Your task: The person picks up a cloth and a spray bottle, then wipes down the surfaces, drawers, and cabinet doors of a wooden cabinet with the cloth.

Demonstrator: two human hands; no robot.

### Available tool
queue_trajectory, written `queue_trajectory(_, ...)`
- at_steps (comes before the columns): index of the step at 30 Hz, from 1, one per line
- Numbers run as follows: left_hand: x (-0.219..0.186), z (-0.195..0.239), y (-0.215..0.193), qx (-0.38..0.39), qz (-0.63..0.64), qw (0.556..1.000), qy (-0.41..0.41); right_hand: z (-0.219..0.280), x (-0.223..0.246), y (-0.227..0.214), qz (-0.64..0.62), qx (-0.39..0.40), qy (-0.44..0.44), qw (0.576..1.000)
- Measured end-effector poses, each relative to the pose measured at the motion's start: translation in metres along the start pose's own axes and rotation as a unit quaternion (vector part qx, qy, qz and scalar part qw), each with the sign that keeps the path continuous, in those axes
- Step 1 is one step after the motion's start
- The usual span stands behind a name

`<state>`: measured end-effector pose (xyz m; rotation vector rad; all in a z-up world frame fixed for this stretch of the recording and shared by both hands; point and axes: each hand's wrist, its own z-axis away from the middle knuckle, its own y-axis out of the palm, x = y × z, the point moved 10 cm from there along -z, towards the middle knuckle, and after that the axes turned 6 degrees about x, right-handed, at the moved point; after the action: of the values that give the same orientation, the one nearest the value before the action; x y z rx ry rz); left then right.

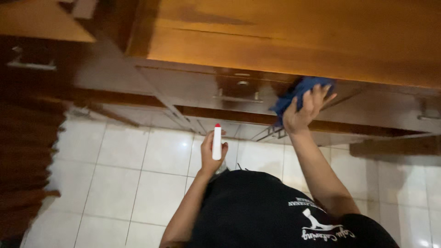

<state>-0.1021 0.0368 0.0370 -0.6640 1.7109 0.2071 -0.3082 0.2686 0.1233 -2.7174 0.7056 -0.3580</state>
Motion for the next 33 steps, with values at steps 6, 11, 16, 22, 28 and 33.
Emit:
queue_trajectory(6, -0.007, -0.002, 0.009, 0.03, 0.004, 0.999, 0.013, -0.005, 0.019, 0.02, 0.05, -0.086, -0.013, 0.995)
queue_trajectory(11, 0.005, 0.003, 0.004, 0.038, 0.0, 0.999, -0.038, 0.089, 0.002, 0.057, 0.025, 0.029, -0.068, 0.997)
queue_trajectory(16, 0.012, 0.009, -0.011, 0.007, -0.015, 0.999, -0.045, 0.057, -0.03, 0.022, 0.039, 0.013, 0.113, 0.993)
queue_trajectory(22, 0.004, 0.004, -0.012, -0.001, -0.004, 1.0, -0.016, -0.05, 0.012, -0.016, 0.016, -0.166, 0.176, 0.97)
queue_trajectory(28, 0.013, -0.003, -0.004, 0.012, 0.007, 0.999, -0.035, -0.079, 0.06, 0.007, 0.086, 0.019, -0.124, 0.988)
queue_trajectory(33, 0.022, 0.004, -0.018, -0.007, -0.029, 0.999, -0.024, -0.108, 0.026, -0.059, 0.054, -0.055, -0.017, 0.997)
